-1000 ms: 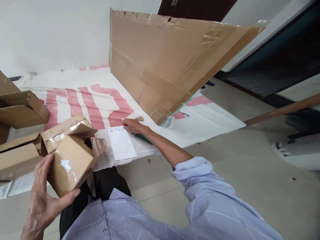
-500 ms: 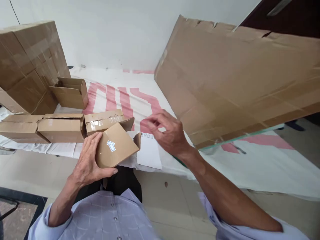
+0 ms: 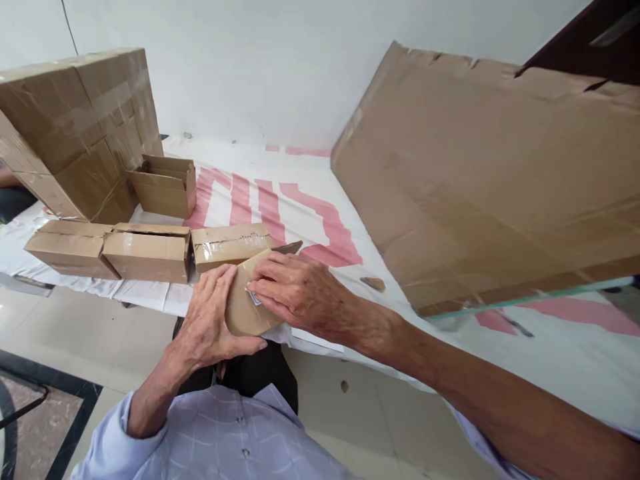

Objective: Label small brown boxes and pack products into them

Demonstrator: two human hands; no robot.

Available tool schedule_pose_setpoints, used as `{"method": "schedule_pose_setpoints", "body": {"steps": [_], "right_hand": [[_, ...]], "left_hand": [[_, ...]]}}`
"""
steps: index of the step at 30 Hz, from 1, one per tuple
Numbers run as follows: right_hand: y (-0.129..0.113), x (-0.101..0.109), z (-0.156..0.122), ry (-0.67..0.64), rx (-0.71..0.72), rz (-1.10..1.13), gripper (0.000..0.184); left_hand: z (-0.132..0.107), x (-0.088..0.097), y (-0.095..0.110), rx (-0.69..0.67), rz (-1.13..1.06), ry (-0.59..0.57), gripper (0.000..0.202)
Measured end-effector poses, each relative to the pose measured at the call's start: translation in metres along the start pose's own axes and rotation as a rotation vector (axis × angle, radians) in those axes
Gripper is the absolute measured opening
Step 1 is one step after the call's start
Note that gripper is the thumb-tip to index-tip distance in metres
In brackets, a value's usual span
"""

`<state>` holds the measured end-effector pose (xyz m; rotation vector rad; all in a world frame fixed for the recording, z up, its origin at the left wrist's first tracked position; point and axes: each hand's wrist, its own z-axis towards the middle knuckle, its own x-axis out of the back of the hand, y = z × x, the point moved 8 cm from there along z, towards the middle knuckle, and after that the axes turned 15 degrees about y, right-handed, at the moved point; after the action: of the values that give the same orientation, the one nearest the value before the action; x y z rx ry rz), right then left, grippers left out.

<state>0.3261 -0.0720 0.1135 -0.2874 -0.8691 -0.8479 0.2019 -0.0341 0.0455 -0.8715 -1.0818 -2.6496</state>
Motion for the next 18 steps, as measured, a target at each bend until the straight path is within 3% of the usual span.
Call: {"method": "schedule_pose_setpoints", "body": {"steps": [12, 18], "right_hand": [[-0.0052, 0.0013, -0.0027, 0.009, 0.011, -0.015, 0.024], [0.0042, 0.0059, -0.0038, -0.046, -0.063, 0.033, 0.02]], "left_hand": [[0.0003, -0.0006, 0.0005, 0.011, 0.0, -0.013, 0.125], [0.0017, -0.0018, 0.0021, -0.005, 0.001, -0.009, 0.124]]}}
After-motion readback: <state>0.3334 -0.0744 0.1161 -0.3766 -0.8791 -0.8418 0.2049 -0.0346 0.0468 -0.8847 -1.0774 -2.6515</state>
